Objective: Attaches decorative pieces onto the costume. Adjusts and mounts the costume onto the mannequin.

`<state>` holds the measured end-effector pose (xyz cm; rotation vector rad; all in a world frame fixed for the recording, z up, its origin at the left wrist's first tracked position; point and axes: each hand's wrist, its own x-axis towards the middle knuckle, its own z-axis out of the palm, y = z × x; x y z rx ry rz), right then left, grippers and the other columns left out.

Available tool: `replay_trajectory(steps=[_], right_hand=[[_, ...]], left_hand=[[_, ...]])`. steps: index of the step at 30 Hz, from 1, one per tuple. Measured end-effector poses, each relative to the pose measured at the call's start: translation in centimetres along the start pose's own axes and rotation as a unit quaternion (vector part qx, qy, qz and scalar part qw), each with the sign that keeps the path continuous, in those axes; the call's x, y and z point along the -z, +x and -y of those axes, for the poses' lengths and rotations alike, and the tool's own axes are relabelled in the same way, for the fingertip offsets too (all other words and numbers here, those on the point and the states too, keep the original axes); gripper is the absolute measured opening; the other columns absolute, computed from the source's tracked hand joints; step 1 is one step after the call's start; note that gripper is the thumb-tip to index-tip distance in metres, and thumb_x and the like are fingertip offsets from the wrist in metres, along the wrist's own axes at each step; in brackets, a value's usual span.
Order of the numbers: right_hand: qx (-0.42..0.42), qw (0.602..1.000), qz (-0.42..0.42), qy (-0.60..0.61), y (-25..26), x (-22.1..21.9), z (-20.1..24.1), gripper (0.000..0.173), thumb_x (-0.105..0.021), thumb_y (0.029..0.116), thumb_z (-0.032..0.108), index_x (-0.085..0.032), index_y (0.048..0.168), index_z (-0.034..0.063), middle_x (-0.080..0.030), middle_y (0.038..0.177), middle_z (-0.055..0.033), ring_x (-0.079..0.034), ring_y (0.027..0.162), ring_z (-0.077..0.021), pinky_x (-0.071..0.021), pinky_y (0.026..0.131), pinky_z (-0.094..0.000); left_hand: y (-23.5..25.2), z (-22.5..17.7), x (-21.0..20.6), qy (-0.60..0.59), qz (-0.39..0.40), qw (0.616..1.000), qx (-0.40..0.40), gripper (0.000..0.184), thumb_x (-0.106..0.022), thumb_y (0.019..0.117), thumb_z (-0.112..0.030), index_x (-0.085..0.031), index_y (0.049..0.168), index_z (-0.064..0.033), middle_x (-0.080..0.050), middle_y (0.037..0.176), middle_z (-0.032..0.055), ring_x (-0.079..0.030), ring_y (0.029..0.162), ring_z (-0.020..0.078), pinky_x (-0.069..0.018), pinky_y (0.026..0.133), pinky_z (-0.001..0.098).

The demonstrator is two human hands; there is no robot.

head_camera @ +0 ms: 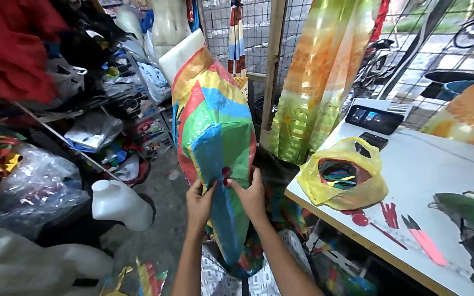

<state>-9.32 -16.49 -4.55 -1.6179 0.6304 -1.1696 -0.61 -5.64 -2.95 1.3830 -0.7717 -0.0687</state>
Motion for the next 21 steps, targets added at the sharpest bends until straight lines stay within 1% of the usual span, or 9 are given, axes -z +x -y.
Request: replay_trajectory(steps=[2,5,7,10,12,13,17,19,21], right_hand=[[-0.003,1.0,0.001,0.001,-0.3,-0.3,0.4,0.072,-0.084,0.0834,0.025,-0.05,0.138,-0.0079,-0.062,0.127,-0.0264,-0.061,0.119,-0.0311,-0.0506,0.102,-0.0438],[-0.011,1.0,0.006,0.011,-0.7,-0.6,1.0,0.077,-0.085,0.0825,0.025,-0.048,0.141,-0.0089,-0.061,0.131,-0.0262,-0.061,0.122,-0.0301,-0.0507,0.104,-0.0428],[-0.018,1.0,-0.002,0.003,-0.7,-0.5,1.5,0.078,-0.086,0.0813,0.025,-0.049,0.14,-0.01,-0.061,0.132,-0.0268,-0.06,0.123,-0.0323,-0.0495,0.106,-0.0453],[-0.041,0.999,0.007,-0.005,-0.5,-0.2,2.1,0.078,-0.086,0.0819,0.026,-0.05,0.142,-0.0094,-0.061,0.134,-0.0271,-0.059,0.125,-0.0348,-0.0475,0.107,-0.0484],[-0.051,0.999,0.016,-0.003,-0.3,-0.1,2.2,0.078,-0.086,0.0821,0.027,-0.05,0.141,-0.0096,-0.06,0.133,-0.0277,-0.059,0.125,-0.0355,-0.0471,0.107,-0.049],[-0.056,0.998,0.021,0.001,-0.2,0.0,2.2,0.077,-0.086,0.0825,0.027,-0.05,0.141,-0.0089,-0.061,0.132,-0.0271,-0.059,0.125,-0.0345,-0.0476,0.107,-0.0481],[-0.056,0.998,0.013,0.013,0.0,-0.5,1.5,0.076,-0.087,0.0805,0.026,-0.051,0.139,-0.0066,-0.066,0.121,-0.0238,-0.065,0.113,-0.0319,-0.0522,0.099,-0.0472],[-0.063,0.998,0.013,0.012,0.0,-0.8,1.3,0.076,-0.088,0.0797,0.026,-0.051,0.137,-0.0062,-0.066,0.122,-0.0231,-0.064,0.114,-0.0314,-0.0517,0.1,-0.0469],[-0.067,0.998,0.016,0.012,0.0,-1.0,1.1,0.074,-0.088,0.0799,0.027,-0.051,0.135,-0.0073,-0.065,0.122,-0.0237,-0.063,0.115,-0.0315,-0.0509,0.102,-0.0465]], left_hand=[[0.0,0.2,0.2,-0.001,-0.002,1.0,-0.003,0.017,-0.063,0.0934,0.003,-0.064,0.11,0.0031,-0.073,0.097,0.0002,-0.069,0.09,0.0026,-0.0586,0.085,0.0229],[-0.1,0.5,0.5,0.034,-0.005,0.999,-0.02,0.024,-0.061,0.0902,0.004,-0.061,0.114,0.0067,-0.07,0.1,0.0013,-0.067,0.092,0.0007,-0.0577,0.084,0.0214],[-0.3,0.6,0.5,0.052,-0.002,0.998,-0.029,0.025,-0.06,0.0907,0.004,-0.062,0.115,0.0086,-0.07,0.101,0.0009,-0.066,0.092,-0.0023,-0.057,0.085,0.0192],[-0.3,0.6,0.4,0.051,-0.007,0.998,-0.03,0.014,-0.058,0.0914,0.002,-0.065,0.104,0.0038,-0.07,0.091,-0.0061,-0.066,0.084,-0.0056,-0.057,0.079,0.0174],[-0.2,0.6,0.4,0.035,-0.003,0.999,-0.017,0.011,-0.058,0.0926,0.002,-0.064,0.101,0.0011,-0.069,0.087,-0.0086,-0.066,0.081,-0.005,-0.0578,0.076,0.0182],[-0.1,0.6,0.4,0.031,0.0,0.999,-0.012,0.011,-0.057,0.0929,0.003,-0.064,0.101,0.0011,-0.069,0.087,-0.0082,-0.066,0.082,-0.0044,-0.0579,0.077,0.0186],[0.1,0.4,0.8,0.038,0.002,0.999,0.016,0.007,-0.058,0.0932,0.005,-0.063,0.097,0.001,-0.068,0.085,-0.0058,-0.066,0.081,-0.0028,-0.0572,0.077,0.0198],[0.2,0.2,0.9,0.036,0.007,0.999,0.032,0.008,-0.058,0.0944,0.005,-0.064,0.1,0.0025,-0.069,0.088,-0.0031,-0.066,0.083,-0.001,-0.057,0.079,0.0205],[0.3,0.1,1.1,0.036,0.011,0.998,0.04,0.01,-0.057,0.0942,0.006,-0.065,0.1,0.0035,-0.069,0.088,-0.0013,-0.066,0.083,-0.0003,-0.0564,0.079,0.0207]])
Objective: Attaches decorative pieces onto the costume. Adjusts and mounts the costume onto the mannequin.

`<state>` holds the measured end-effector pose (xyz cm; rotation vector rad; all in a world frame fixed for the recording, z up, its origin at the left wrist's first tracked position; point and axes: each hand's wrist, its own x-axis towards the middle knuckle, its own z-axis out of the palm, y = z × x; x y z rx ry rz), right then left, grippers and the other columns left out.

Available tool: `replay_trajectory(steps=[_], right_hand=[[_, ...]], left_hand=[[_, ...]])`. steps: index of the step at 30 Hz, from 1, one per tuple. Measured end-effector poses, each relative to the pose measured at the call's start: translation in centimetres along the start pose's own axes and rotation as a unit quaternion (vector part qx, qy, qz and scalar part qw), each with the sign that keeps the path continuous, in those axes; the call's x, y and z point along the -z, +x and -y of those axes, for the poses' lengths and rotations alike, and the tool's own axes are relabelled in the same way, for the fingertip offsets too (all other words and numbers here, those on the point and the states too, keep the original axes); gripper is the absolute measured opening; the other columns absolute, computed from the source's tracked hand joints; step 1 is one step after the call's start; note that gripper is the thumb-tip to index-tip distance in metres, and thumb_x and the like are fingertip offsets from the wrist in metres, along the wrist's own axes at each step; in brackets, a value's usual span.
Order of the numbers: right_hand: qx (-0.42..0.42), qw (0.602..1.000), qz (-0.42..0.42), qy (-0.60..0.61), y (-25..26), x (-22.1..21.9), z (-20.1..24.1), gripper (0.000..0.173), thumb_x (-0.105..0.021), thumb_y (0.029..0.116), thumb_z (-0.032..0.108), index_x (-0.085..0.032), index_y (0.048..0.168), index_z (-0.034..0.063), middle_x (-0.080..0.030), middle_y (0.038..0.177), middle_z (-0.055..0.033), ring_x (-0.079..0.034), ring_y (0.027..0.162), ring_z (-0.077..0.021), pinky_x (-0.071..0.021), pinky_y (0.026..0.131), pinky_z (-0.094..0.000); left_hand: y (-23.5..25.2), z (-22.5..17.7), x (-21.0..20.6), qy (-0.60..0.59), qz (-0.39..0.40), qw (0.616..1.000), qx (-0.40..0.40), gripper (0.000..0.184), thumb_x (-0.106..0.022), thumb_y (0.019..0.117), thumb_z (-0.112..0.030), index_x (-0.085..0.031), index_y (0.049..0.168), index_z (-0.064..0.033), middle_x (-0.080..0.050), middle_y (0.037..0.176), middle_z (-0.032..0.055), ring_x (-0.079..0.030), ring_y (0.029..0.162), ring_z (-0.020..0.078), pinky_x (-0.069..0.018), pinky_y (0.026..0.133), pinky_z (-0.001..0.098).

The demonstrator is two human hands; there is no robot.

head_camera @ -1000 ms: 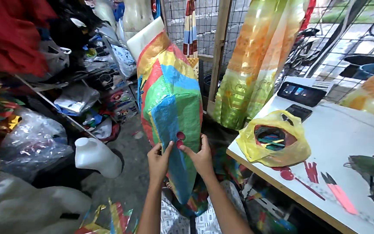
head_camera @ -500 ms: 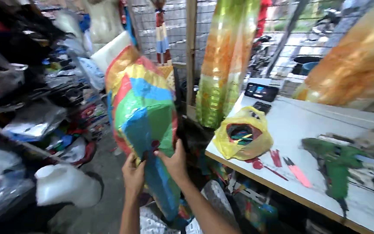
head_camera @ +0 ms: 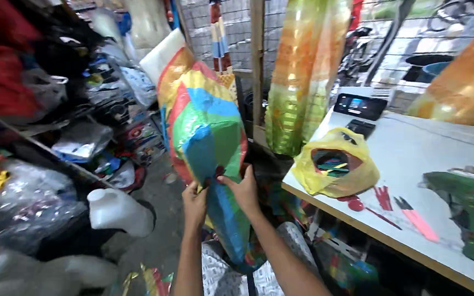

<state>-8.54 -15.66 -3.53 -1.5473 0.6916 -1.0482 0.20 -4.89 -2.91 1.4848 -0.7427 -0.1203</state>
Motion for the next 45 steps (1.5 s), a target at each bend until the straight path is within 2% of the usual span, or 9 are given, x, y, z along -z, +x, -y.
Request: replay_trajectory(steps=[12,17,20,22,24,27,32,36,45], right_hand=[[-0.031,0.997,-0.005,0.066,0.3,-0.9,-1.0,0.058,-0.086,0.0811,0.018,-0.057,0.125,-0.0064,-0.066,0.112,-0.0207,-0.065,0.105,-0.025,-0.0544,0.094,-0.0401],[-0.04,0.996,-0.011,0.074,0.1,-1.0,-1.2,0.059,-0.086,0.0818,0.02,-0.057,0.126,-0.0057,-0.065,0.115,-0.0207,-0.064,0.108,-0.0263,-0.053,0.095,-0.0426],[-0.039,0.995,0.003,0.091,-0.5,0.2,-0.8,0.056,-0.081,0.0877,0.02,-0.055,0.13,-0.0065,-0.064,0.121,-0.0211,-0.063,0.113,-0.0221,-0.0521,0.098,-0.0364],[-0.028,0.995,0.008,0.094,-0.8,1.2,-0.9,0.048,-0.077,0.0915,0.02,-0.058,0.127,-0.0056,-0.065,0.12,-0.019,-0.064,0.111,-0.0184,-0.0534,0.097,-0.0334],[-0.014,0.995,0.01,0.096,-1.0,1.9,-1.1,0.037,-0.074,0.0938,0.018,-0.063,0.12,-0.0048,-0.069,0.111,-0.0152,-0.067,0.102,-0.0143,-0.0559,0.09,-0.0296],[0.012,0.995,0.01,0.096,-1.3,2.2,-1.6,0.024,-0.071,0.0947,0.014,-0.066,0.108,-0.0044,-0.069,0.1,-0.0118,-0.067,0.093,-0.0115,-0.0562,0.085,-0.0273],[0.03,0.996,0.017,0.085,-1.2,2.7,-1.7,0.017,-0.072,0.0939,0.013,-0.067,0.098,-0.0038,-0.068,0.09,-0.0077,-0.065,0.084,-0.0061,-0.055,0.079,-0.023],[0.028,0.996,0.036,0.079,-1.1,2.9,-1.4,0.016,-0.073,0.093,0.012,-0.067,0.094,-0.0023,-0.066,0.085,-0.0047,-0.063,0.078,-0.0036,-0.0535,0.075,-0.0204],[0.035,0.996,0.043,0.063,-1.0,2.9,-1.6,0.018,-0.075,0.0924,0.014,-0.067,0.089,-0.0016,-0.065,0.083,-0.0044,-0.061,0.076,-0.0033,-0.0528,0.073,-0.0198]], left_hand=[[0.2,0.7,-0.3,-0.062,0.007,0.998,-0.002,0.012,-0.058,0.0953,0.007,-0.067,0.102,0.0031,-0.073,0.09,0.0014,-0.069,0.083,0.004,-0.0588,0.08,0.0235],[0.1,0.9,-0.5,-0.058,-0.003,0.998,-0.014,0.011,-0.059,0.0949,0.006,-0.068,0.099,0.0018,-0.072,0.087,-0.0003,-0.068,0.082,0.0026,-0.058,0.078,0.0221],[-0.4,0.2,-0.6,-0.035,-0.026,0.999,-0.014,0.009,-0.066,0.0942,-0.001,-0.067,0.103,0.0021,-0.072,0.088,-0.0002,-0.069,0.081,0.0019,-0.0588,0.078,0.0216],[-0.9,-0.6,-0.8,-0.002,-0.029,1.0,-0.004,0.035,-0.076,0.0885,-0.012,-0.061,0.116,0.0038,-0.073,0.098,0.0047,-0.071,0.088,0.0052,-0.0609,0.081,0.0243],[-1.2,-0.9,-1.2,0.046,-0.039,0.998,0.002,0.068,-0.087,0.0781,-0.023,-0.053,0.131,0.0043,-0.07,0.11,0.0098,-0.07,0.098,0.0082,-0.0591,0.088,0.027],[-1.1,-0.9,-1.9,0.091,-0.078,0.993,0.008,0.084,-0.093,0.071,-0.026,-0.048,0.136,0.0036,-0.067,0.115,0.0156,-0.068,0.103,0.0147,-0.0567,0.092,0.0333],[-0.3,-1.0,-2.2,0.115,-0.096,0.989,0.003,0.078,-0.093,0.0709,-0.017,-0.049,0.132,0.004,-0.067,0.111,0.0164,-0.068,0.099,0.016,-0.0563,0.089,0.0347],[0.3,-0.8,-2.1,0.121,-0.101,0.988,-0.01,0.077,-0.094,0.0695,-0.017,-0.051,0.13,0.0029,-0.067,0.107,0.015,-0.068,0.098,0.0151,-0.0564,0.088,0.0345],[0.7,-1.4,-2.4,0.175,-0.101,0.979,0.004,0.077,-0.095,0.0704,-0.019,-0.05,0.129,0.0038,-0.068,0.104,0.0194,-0.069,0.096,0.0238,-0.0562,0.087,0.0427]])
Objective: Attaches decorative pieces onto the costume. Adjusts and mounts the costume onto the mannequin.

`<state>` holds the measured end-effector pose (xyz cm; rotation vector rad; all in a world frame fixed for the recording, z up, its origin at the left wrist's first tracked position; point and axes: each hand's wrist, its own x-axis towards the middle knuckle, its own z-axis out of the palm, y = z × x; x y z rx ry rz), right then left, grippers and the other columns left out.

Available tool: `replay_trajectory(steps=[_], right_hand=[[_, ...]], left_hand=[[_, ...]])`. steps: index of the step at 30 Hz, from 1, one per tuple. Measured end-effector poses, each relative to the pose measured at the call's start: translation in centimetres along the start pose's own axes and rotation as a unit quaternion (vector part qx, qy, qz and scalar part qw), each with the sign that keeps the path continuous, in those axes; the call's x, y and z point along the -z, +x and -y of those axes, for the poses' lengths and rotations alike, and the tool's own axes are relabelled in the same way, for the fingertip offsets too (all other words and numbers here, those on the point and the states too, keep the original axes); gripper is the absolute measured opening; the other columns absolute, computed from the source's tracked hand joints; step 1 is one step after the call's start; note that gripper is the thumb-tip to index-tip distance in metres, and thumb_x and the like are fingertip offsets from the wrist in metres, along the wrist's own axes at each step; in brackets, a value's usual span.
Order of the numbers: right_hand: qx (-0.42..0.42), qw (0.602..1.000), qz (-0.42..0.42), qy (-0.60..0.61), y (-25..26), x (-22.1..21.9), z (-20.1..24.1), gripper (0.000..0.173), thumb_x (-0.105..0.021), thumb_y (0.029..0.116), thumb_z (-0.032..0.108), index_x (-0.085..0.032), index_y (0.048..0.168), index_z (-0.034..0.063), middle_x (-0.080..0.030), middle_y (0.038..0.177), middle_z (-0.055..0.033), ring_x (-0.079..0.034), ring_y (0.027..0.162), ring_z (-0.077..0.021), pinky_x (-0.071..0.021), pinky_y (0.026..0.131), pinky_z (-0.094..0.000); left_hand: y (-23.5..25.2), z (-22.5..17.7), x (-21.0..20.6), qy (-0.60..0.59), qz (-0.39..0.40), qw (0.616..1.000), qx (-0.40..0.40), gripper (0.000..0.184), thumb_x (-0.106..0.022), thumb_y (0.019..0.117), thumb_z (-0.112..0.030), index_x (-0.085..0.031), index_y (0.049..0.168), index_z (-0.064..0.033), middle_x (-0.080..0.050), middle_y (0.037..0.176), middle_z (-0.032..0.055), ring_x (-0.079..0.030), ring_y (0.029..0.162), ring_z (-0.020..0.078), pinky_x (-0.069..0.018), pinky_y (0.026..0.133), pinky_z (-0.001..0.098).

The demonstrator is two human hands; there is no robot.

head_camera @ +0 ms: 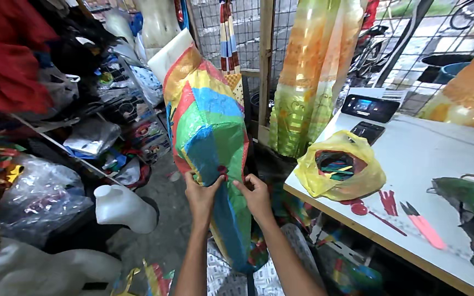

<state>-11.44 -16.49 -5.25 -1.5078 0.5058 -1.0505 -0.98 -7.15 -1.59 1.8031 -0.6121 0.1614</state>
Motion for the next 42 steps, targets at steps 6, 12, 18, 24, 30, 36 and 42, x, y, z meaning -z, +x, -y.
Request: replay_trajectory(steps=[6,12,18,24,30,36,42], right_hand=[[0.003,1.0,-0.015,-0.013,0.2,-0.1,-0.2,0.018,-0.074,0.0928,0.013,-0.065,0.09,-0.0029,-0.064,0.083,-0.0062,-0.061,0.077,-0.0051,-0.0524,0.073,-0.0212],[0.027,0.999,0.032,-0.014,1.1,2.6,0.1,0.031,-0.071,0.0951,0.019,-0.067,0.116,-0.004,-0.071,0.106,-0.0108,-0.068,0.096,-0.0102,-0.0568,0.087,-0.0266],[-0.006,0.998,0.054,-0.022,3.3,3.3,0.9,0.011,-0.071,0.0952,0.009,-0.07,0.098,-0.0016,-0.07,0.087,-0.0047,-0.064,0.079,-0.0042,-0.0541,0.076,-0.0226],[-0.013,0.999,0.045,0.016,4.2,3.2,0.0,0.01,-0.075,0.0911,0.005,-0.066,0.093,-0.0007,-0.067,0.082,-0.003,-0.064,0.074,-0.0044,-0.0548,0.072,-0.0214],[-0.001,0.998,0.05,0.045,4.3,3.3,-0.8,0.012,-0.076,0.089,0.003,-0.064,0.089,0.0007,-0.066,0.081,-0.002,-0.064,0.075,-0.0037,-0.0555,0.074,-0.0208],[0.001,0.997,0.077,0.0,4.0,3.9,-1.3,0.018,-0.075,0.0916,0.011,-0.064,0.1,-0.0008,-0.067,0.09,-0.0045,-0.065,0.081,-0.005,-0.0561,0.077,-0.0219],[0.022,0.996,0.071,-0.042,3.6,4.3,-2.2,0.014,-0.073,0.0916,0.008,-0.064,0.096,-0.0008,-0.065,0.085,-0.0021,-0.062,0.077,-0.0027,-0.054,0.074,-0.0201]], left_hand=[[-0.1,0.1,0.2,0.026,-0.001,0.999,-0.019,0.081,-0.095,0.0715,-0.023,-0.049,0.133,0.0047,-0.068,0.108,0.0242,-0.069,0.1,0.0322,-0.0546,0.089,0.0506],[-0.9,1.9,3.9,-0.156,0.089,0.981,-0.069,0.026,-0.069,0.0942,-0.009,-0.064,0.116,0.0043,-0.073,0.099,0.0029,-0.07,0.089,0.0039,-0.0589,0.084,0.0229],[0.3,2.5,4.7,-0.134,0.068,0.984,-0.092,0.007,-0.069,0.0919,0.001,-0.071,0.099,0.0028,-0.072,0.085,-0.0006,-0.067,0.077,-0.0007,-0.0574,0.077,0.0191],[1.1,3.3,4.1,-0.13,0.021,0.987,-0.092,0.012,-0.078,0.0836,0.001,-0.067,0.085,-0.0034,-0.068,0.076,-0.0044,-0.062,0.066,-0.0019,-0.0527,0.065,0.0159],[1.5,4.0,4.2,-0.176,0.022,0.981,-0.077,0.015,-0.078,0.0822,0.003,-0.067,0.085,-0.0056,-0.07,0.078,-0.0055,-0.064,0.069,-0.0002,-0.0551,0.068,0.0176],[-0.1,6.0,4.7,-0.113,0.096,0.984,-0.101,0.024,-0.07,0.094,-0.013,-0.069,0.111,0.0031,-0.072,0.099,0.0049,-0.068,0.086,0.0051,-0.0576,0.08,0.023],[-2.5,8.0,4.3,-0.062,0.066,0.993,-0.075,0.014,-0.071,0.0939,-0.013,-0.072,0.093,0.0009,-0.07,0.083,0.0008,-0.061,0.071,-0.0017,-0.0507,0.069,0.0164]])
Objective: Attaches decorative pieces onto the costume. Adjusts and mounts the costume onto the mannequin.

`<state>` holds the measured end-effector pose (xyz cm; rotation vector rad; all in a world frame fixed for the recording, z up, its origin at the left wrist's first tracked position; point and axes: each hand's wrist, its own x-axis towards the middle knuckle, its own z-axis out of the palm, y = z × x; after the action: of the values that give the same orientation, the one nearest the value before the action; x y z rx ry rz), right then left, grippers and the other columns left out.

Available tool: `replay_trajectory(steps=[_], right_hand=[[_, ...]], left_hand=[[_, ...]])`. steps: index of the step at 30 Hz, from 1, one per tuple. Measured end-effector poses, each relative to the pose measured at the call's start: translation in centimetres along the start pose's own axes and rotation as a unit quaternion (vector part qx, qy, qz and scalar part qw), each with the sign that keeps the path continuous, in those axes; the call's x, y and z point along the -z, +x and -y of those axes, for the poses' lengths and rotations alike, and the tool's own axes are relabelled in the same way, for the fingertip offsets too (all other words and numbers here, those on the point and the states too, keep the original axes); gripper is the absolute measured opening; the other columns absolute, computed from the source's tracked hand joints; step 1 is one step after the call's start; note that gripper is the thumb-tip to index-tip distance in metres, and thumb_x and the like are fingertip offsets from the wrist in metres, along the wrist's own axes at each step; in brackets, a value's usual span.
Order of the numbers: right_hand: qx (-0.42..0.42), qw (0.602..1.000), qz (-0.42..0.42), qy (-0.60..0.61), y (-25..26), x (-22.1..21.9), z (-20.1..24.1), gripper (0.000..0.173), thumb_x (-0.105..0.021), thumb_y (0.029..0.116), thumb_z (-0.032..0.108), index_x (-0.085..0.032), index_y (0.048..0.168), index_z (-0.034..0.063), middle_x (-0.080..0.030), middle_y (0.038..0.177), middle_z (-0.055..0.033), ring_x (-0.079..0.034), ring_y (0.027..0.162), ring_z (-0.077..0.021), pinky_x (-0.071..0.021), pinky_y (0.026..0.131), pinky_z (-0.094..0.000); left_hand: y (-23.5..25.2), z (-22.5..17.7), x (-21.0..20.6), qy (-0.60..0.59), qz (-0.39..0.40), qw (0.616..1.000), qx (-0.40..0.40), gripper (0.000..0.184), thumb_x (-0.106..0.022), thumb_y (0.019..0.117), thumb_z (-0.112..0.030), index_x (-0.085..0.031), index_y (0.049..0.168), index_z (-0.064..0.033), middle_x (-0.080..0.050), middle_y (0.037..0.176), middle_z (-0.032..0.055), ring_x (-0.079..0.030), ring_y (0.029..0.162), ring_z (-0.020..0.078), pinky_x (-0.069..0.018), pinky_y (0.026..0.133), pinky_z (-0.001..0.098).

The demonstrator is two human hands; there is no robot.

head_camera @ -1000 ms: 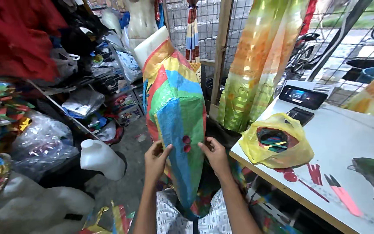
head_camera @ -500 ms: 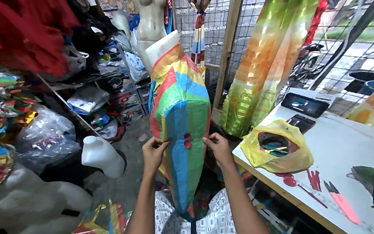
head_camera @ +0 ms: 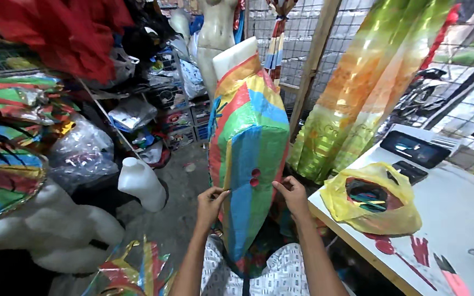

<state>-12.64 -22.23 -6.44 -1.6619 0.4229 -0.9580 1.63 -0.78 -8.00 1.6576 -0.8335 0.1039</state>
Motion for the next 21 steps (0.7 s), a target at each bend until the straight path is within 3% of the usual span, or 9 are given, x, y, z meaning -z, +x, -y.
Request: replay_trajectory(steps=[6,7,9,10,11,13,17,19,21], right_hand=[[-0.014,1.0,-0.002,-0.003,-0.2,-0.5,-0.5,0.021,-0.072,0.0932,0.009,-0.063,0.107,-0.0041,-0.067,0.093,-0.0054,-0.064,0.083,-0.0035,-0.0543,0.078,-0.02],[-0.02,1.0,0.015,-0.005,-0.3,-0.5,-0.7,0.025,-0.071,0.0935,0.009,-0.062,0.112,-0.005,-0.067,0.097,-0.0069,-0.065,0.087,-0.004,-0.0547,0.081,-0.0202],[-0.033,0.998,0.053,-0.012,-0.6,-0.2,-1.5,0.03,-0.071,0.0942,0.01,-0.062,0.118,-0.0062,-0.069,0.105,-0.0097,-0.065,0.093,-0.0055,-0.055,0.085,-0.0219],[-0.04,0.997,0.068,-0.02,-0.7,0.0,-2.0,0.03,-0.071,0.0946,0.011,-0.062,0.118,-0.006,-0.069,0.105,-0.0099,-0.065,0.093,-0.0059,-0.0552,0.085,-0.0227],[-0.046,0.996,0.074,-0.027,-0.9,0.1,-2.3,0.028,-0.071,0.0948,0.011,-0.064,0.116,-0.006,-0.069,0.103,-0.0099,-0.065,0.092,-0.0063,-0.0553,0.085,-0.0235],[-0.049,0.996,0.067,-0.042,-1.1,0.1,-2.7,0.023,-0.072,0.0937,0.011,-0.066,0.11,-0.0047,-0.07,0.097,-0.0083,-0.066,0.088,-0.0059,-0.0559,0.082,-0.0237],[-0.052,0.996,0.055,-0.054,-1.2,-0.3,-3.2,0.021,-0.074,0.0924,0.011,-0.068,0.105,-0.0038,-0.069,0.095,-0.0072,-0.065,0.086,-0.005,-0.0544,0.082,-0.0228],[-0.055,0.995,0.053,-0.057,-1.3,-0.2,-3.6,0.022,-0.074,0.0924,0.013,-0.068,0.105,-0.0038,-0.07,0.096,-0.0075,-0.065,0.087,-0.0049,-0.0542,0.082,-0.023],[-0.058,0.994,0.076,-0.056,-1.7,0.2,-3.8,0.026,-0.075,0.0923,0.015,-0.068,0.109,-0.004,-0.07,0.1,-0.0081,-0.065,0.09,-0.0045,-0.0545,0.084,-0.0223]], left_hand=[[-0.7,1.0,-2.3,-0.003,-0.104,0.994,-0.019,0.022,-0.079,0.0862,-0.017,-0.068,0.087,0.0016,-0.067,0.08,0.0042,-0.059,0.07,0.0035,-0.0487,0.067,0.0196],[-0.8,1.1,-2.2,-0.015,-0.081,0.997,-0.007,0.026,-0.08,0.0862,-0.02,-0.068,0.093,0.002,-0.068,0.085,0.0054,-0.062,0.076,0.006,-0.0512,0.071,0.0223],[-1.3,1.5,-1.6,-0.029,0.029,0.998,0.038,0.048,-0.08,0.0872,-0.027,-0.064,0.12,0.0042,-0.069,0.109,0.0124,-0.066,0.097,0.0152,-0.055,0.087,0.0326],[-1.6,2.0,-1.4,-0.028,0.077,0.995,0.056,0.05,-0.079,0.0885,-0.027,-0.063,0.124,0.0042,-0.069,0.113,0.014,-0.067,0.102,0.0174,-0.0547,0.091,0.0356],[-1.8,2.6,-1.4,-0.023,0.1,0.992,0.066,0.042,-0.077,0.0903,-0.025,-0.067,0.118,0.004,-0.071,0.109,0.0138,-0.068,0.099,0.0172,-0.0553,0.091,0.0363],[-2.3,3.9,-1.5,-0.022,0.091,0.993,0.074,0.024,-0.074,0.0936,-0.021,-0.073,0.103,0.0016,-0.072,0.094,0.0082,-0.068,0.084,0.0101,-0.0571,0.082,0.03],[-2.2,5.3,-1.4,-0.039,0.058,0.995,0.065,0.015,-0.072,0.0928,-0.013,-0.072,0.095,0.0021,-0.071,0.086,0.0047,-0.066,0.077,0.0036,-0.0555,0.076,0.0222],[-2.3,5.5,-1.3,-0.023,0.066,0.994,0.082,0.02,-0.073,0.0931,-0.016,-0.071,0.101,0.0023,-0.072,0.093,0.0071,-0.068,0.083,0.0072,-0.0563,0.079,0.0249],[-3.1,5.0,-1.1,0.002,0.037,0.996,0.084,0.052,-0.079,0.0881,-0.025,-0.062,0.127,0.0055,-0.068,0.12,0.018,-0.065,0.109,0.0222,-0.0531,0.095,0.0395]])
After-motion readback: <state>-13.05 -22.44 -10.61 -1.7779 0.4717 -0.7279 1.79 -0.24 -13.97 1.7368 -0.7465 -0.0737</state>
